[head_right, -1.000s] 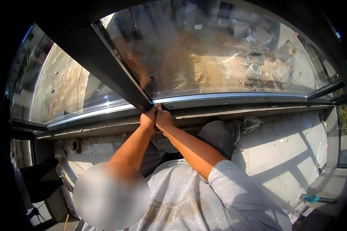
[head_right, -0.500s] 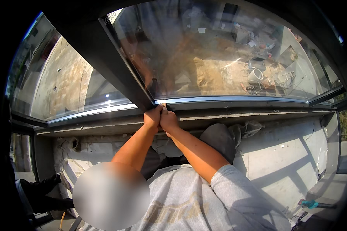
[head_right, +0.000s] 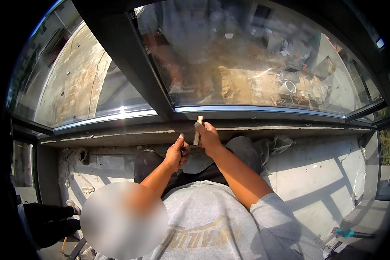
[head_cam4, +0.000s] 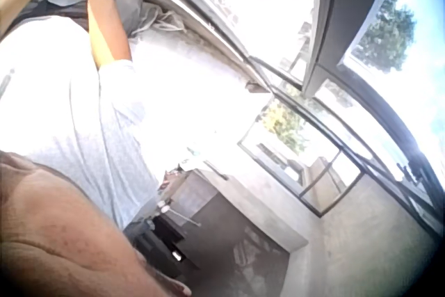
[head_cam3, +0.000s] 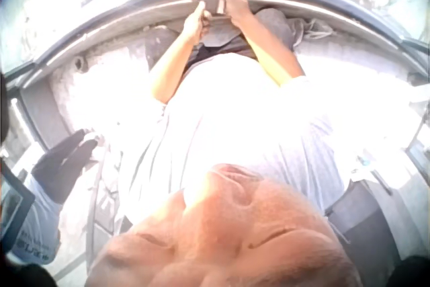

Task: The person installs small metal clips and a handle onto a window frame. They use a small tool to tap the clips into place along the frame and then attach a handle to the window.

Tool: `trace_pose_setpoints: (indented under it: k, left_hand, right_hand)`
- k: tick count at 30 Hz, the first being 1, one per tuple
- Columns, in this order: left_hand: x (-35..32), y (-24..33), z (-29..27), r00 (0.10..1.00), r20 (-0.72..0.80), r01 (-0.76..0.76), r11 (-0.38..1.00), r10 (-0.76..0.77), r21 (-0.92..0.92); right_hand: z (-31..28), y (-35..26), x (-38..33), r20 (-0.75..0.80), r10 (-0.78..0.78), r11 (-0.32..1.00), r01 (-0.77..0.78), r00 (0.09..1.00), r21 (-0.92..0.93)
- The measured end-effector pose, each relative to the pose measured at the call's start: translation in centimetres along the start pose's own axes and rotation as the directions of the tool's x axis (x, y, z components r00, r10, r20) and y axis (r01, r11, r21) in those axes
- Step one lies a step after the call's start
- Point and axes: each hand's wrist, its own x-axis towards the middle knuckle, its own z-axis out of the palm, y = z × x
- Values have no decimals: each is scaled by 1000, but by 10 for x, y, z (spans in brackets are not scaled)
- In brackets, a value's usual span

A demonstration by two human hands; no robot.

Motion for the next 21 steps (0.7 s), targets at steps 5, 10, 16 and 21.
trace_pose_setpoints:
  k: [5,10,16,21]
  left_hand:
    - [-1,12,3,990,29,-136,989,138,-59]
    - [4,29,20,931,-50,-350,924,361,155]
    - [19,59,1,967,95,-256,875,239,410]
    - [33,70,6,953,-106,-217,884,284,415]
  right_hand:
    - [-8,-2,-2,40,66,978,-73,997,196]
    - [-13,-2,-11,287,187,972,-220,939,84]
    - [-15,-21,-13,268,33,840,119,963,-529]
    - [2,0,12,134,4,937,43,991,-347]
